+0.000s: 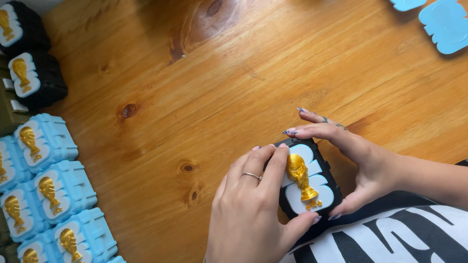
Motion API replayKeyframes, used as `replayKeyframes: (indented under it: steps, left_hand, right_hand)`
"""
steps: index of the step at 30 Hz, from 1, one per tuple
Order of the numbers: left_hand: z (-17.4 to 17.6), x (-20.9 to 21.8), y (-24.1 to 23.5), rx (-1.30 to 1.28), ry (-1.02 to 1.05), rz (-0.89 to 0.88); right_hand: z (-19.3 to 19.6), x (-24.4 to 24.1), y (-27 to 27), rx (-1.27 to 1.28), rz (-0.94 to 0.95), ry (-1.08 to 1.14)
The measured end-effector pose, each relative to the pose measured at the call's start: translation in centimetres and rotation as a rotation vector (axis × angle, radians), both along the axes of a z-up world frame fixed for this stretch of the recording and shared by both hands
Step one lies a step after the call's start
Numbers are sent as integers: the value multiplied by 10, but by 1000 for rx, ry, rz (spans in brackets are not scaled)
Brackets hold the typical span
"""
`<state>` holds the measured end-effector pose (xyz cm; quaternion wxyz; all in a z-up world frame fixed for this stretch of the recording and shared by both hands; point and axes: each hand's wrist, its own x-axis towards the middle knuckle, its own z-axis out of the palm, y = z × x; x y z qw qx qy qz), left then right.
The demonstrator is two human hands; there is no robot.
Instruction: Assembling small plastic trophy cases by inserting foam liners and attaching lids.
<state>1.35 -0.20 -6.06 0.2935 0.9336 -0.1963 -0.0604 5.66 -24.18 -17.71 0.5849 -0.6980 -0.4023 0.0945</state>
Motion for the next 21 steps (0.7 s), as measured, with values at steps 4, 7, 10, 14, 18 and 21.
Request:
replayKeyframes:
  steps: [4, 7, 10, 14, 18, 21]
  left_hand:
    - [1, 1, 0, -2, 5, -6]
    - [4, 2, -3, 3, 11, 1]
    - [4, 1, -2, 14, 28, 5]
    - [4, 2, -3, 19, 30, -2]
    - [2, 1, -3, 28, 34, 2]
    - [0, 1, -2, 25, 41, -2]
  right_hand:
    - [0, 0, 0, 9, 1, 17]
    - [0, 0, -1, 9, 3, 8]
    - [0, 0, 0, -3, -10, -12]
    - [-2, 0, -1, 5, -4, 0]
    - [-3, 0, -2, 5, 2, -9]
    - [-3, 0, -2, 2, -2, -9]
